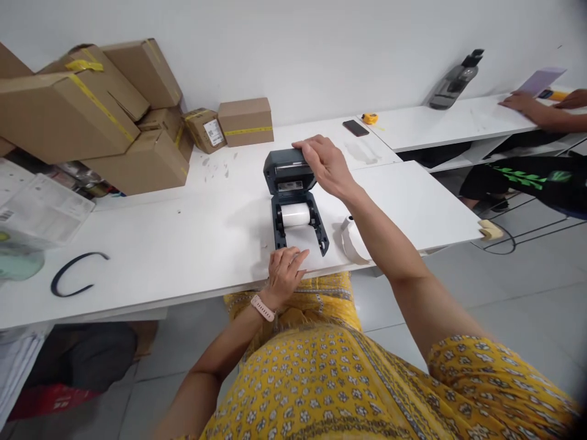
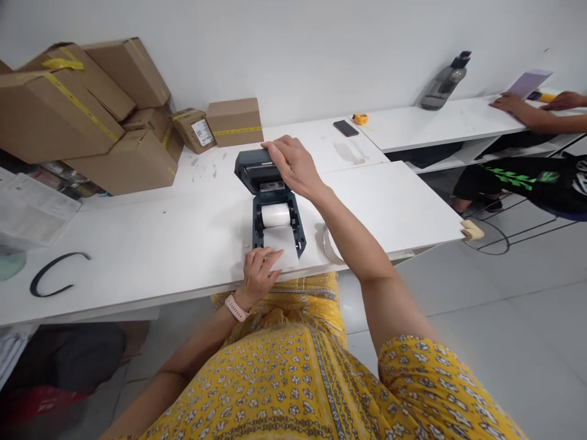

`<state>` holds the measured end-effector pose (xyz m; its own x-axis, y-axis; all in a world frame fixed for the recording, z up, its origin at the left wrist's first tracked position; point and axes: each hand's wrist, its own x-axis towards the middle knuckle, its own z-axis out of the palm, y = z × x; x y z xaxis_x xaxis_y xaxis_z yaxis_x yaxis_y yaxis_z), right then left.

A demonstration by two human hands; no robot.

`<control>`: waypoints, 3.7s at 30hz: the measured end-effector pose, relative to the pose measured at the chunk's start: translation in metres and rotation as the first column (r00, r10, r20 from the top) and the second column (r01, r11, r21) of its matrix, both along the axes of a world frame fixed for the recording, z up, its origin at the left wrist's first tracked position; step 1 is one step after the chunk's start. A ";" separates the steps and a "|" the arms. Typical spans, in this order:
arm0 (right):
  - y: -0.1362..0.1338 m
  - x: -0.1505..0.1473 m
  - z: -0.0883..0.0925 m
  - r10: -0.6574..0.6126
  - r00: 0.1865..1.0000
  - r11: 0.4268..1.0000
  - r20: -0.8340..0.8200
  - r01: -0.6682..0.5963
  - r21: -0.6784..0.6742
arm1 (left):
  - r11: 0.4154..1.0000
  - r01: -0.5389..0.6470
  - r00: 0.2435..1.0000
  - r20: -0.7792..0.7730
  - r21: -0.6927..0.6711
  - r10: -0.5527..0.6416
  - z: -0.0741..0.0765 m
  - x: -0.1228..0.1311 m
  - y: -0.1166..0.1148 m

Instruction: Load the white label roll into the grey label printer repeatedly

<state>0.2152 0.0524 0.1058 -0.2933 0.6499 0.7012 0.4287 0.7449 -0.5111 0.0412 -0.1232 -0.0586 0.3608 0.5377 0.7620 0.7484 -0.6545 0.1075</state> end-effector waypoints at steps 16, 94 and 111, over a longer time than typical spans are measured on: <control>-0.124 0.013 -0.121 -0.109 0.976 0.950 -0.188 0.046 -0.310 | 0.991 0.018 0.981 0.191 -0.133 0.008 -0.016 -0.005 -0.014; -0.138 0.001 -0.129 -0.334 0.901 0.922 0.278 0.374 -0.103 | 0.797 0.146 0.534 0.725 -0.586 0.435 0.006 0.005 -0.011; -0.147 0.007 -0.147 -0.156 0.984 0.863 -0.086 0.093 -0.496 | 0.767 0.218 0.545 0.727 -0.604 0.418 0.015 0.010 -0.006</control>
<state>0.2224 -0.0949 -0.0412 -0.1216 0.9433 0.3090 0.4136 0.3311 -0.8481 0.0511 -0.1287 -0.0437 -0.3037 0.9343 0.1864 0.1780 -0.1366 0.9745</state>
